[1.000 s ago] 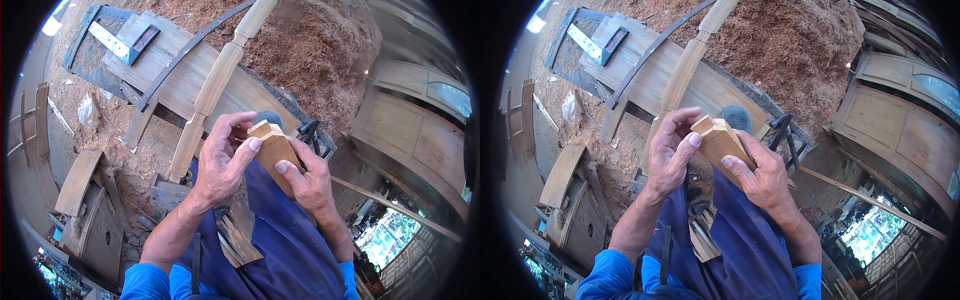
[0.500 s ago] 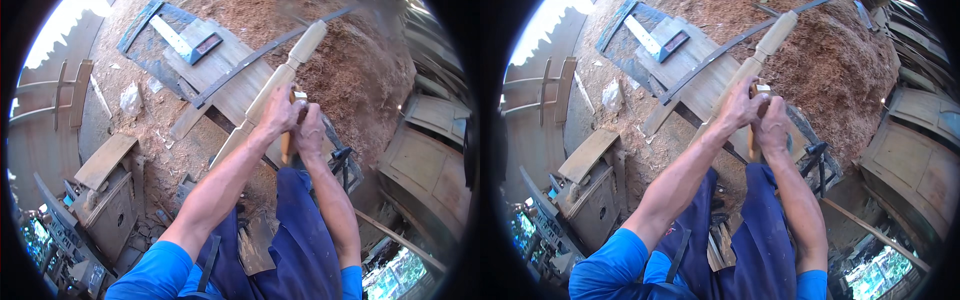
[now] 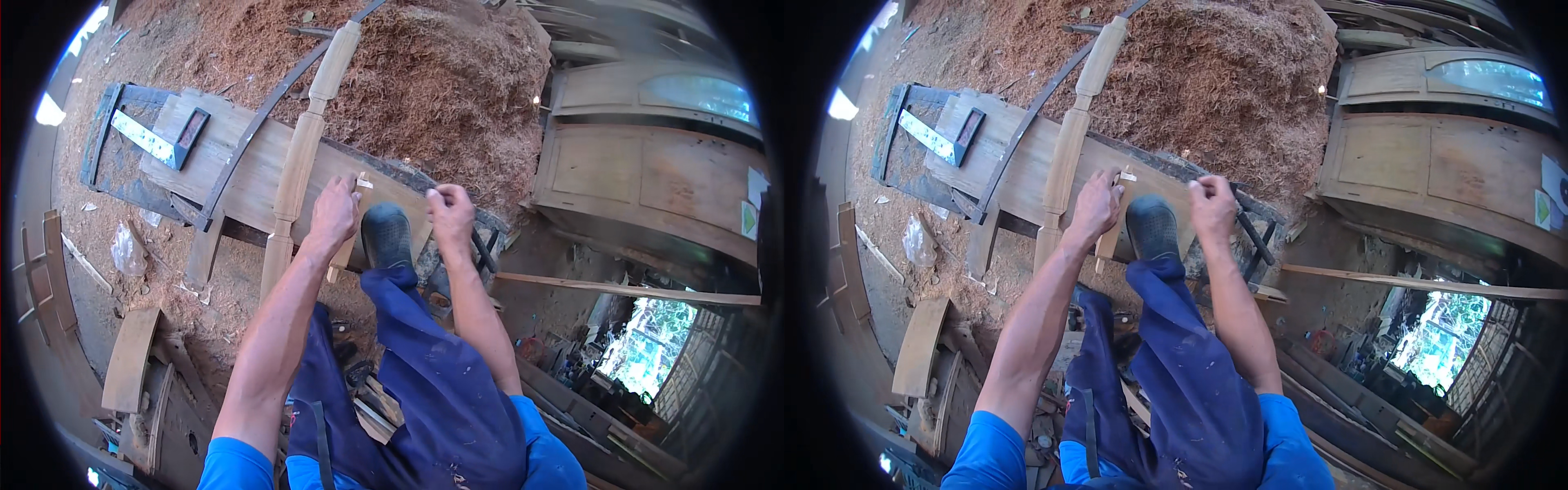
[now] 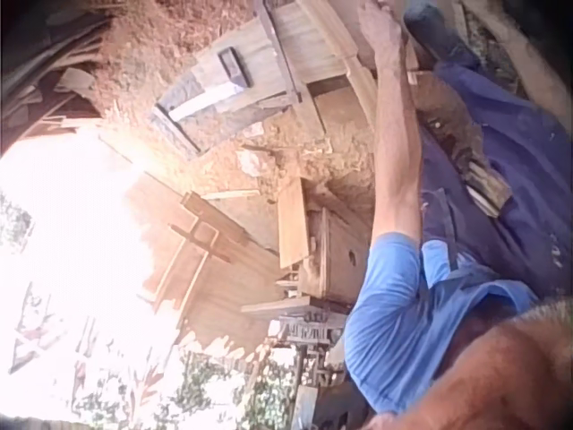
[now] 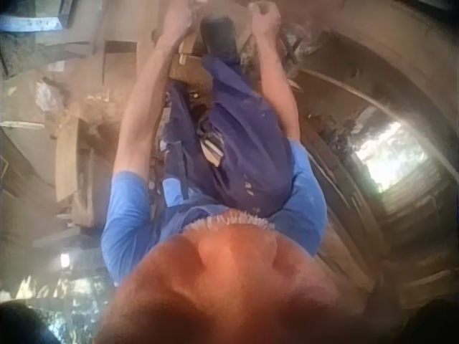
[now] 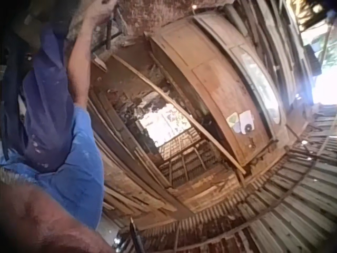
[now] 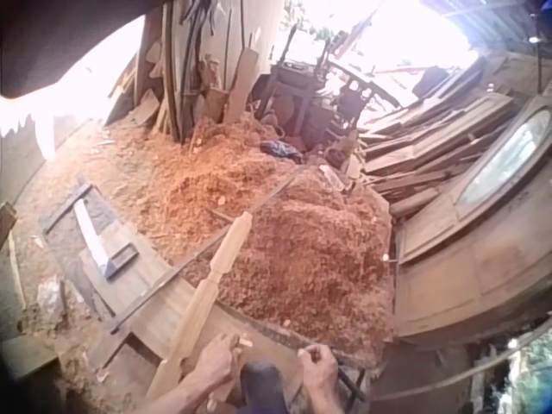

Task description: The person fits wooden components together by hand to form a frame, using a hammer to tap them into place and a chisel to trim a joint. They also mark a piece of wood with a pencil.

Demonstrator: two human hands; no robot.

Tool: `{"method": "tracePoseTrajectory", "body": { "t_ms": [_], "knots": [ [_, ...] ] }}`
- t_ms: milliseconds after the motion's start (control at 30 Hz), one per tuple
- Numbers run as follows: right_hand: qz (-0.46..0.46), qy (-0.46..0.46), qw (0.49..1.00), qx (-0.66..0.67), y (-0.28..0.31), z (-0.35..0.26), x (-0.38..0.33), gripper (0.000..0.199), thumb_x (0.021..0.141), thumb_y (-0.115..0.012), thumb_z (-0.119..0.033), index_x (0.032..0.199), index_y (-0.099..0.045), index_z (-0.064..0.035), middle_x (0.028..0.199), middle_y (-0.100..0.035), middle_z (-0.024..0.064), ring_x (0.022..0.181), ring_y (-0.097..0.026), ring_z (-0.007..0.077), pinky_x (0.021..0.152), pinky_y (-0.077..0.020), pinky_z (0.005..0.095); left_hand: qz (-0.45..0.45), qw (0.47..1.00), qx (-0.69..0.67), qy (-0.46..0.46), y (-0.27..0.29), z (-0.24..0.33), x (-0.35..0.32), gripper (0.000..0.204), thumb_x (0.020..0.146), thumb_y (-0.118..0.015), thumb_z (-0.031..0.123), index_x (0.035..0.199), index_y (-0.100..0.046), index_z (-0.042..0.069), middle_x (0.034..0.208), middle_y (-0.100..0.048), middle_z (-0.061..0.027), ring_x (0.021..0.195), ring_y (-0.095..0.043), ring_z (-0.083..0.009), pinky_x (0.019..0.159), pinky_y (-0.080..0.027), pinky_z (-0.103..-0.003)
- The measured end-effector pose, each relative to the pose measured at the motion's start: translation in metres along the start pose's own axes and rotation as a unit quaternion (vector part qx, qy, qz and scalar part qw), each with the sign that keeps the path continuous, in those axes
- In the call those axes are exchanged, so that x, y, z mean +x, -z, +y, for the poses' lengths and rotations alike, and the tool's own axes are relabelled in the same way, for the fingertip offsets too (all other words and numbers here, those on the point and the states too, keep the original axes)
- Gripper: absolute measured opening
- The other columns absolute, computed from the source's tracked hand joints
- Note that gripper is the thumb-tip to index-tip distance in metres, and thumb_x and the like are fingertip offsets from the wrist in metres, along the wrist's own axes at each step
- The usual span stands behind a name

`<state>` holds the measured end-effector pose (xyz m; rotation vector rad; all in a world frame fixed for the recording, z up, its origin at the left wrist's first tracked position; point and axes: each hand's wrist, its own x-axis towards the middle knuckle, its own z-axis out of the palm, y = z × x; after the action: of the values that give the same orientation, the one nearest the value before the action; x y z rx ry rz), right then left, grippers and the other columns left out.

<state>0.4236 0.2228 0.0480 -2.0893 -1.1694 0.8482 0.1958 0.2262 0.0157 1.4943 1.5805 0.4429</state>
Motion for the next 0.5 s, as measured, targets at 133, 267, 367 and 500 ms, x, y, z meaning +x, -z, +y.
{"method": "tracePoseTrajectory", "body": {
  "t_ms": [133, 267, 367, 500],
  "knots": [
    [0.141, -0.018, 0.968, -0.204, 0.061, 0.093, 0.027, 0.027, 0.083, -0.075, -0.015, 0.106, -0.066, -0.0029, 0.092, -0.068, 0.0135, 0.086, -0.066, 0.0287, 0.081, -0.0519, 0.0405, 0.043, 0.999, -0.024, -0.002, 0.003, -0.009, -0.006, 0.034, 0.094, -0.059, 0.017, 0.126, -0.06, 0.004, 0.108, -0.066, -0.0254, 0.102, -0.064, -0.0432, 0.09, -0.05, -0.05],
    [0.03, -0.012, 0.973, -0.227, 0.053, 0.12, 0.002, 0.037, 0.084, -0.076, -0.021, 0.114, -0.065, -0.002, 0.104, -0.064, 0.0166, 0.099, -0.063, 0.031, 0.09, -0.0499, 0.0417, -0.071, 0.997, -0.011, 0.043, 0.007, -0.026, -0.01, 0.039, 0.093, -0.064, 0.028, 0.127, -0.063, 0.008, 0.108, -0.069, -0.0242, 0.102, -0.067, -0.04, 0.089, -0.053, -0.05],
    [0.009, -0.021, 0.968, -0.25, 0.042, 0.133, -0.025, 0.057, 0.084, -0.077, -0.034, 0.125, -0.058, -0.0009, 0.117, -0.06, 0.0196, 0.105, -0.061, 0.0352, 0.092, -0.048, 0.0445, -0.07, 0.995, 0.021, 0.071, -0.001, -0.014, -0.009, 0.043, 0.091, -0.068, 0.03, 0.127, -0.063, 0.009, 0.107, -0.07, -0.0215, 0.104, -0.067, -0.0394, 0.09, -0.054, -0.049],
    [0.046, -0.074, 0.956, -0.28, 0.037, 0.123, -0.061, 0.073, 0.084, -0.078, -0.035, 0.141, -0.045, -0.0044, 0.124, -0.055, 0.0215, 0.114, -0.055, 0.0369, 0.097, -0.0452, 0.0463, -0.09, 0.989, 0.001, 0.12, 0.009, -0.003, -0.007, 0.043, 0.088, -0.071, 0.034, 0.121, -0.067, 0.007, 0.111, -0.07, -0.0214, 0.108, -0.066, -0.0402, 0.093, -0.052, -0.049]
  ]
}}
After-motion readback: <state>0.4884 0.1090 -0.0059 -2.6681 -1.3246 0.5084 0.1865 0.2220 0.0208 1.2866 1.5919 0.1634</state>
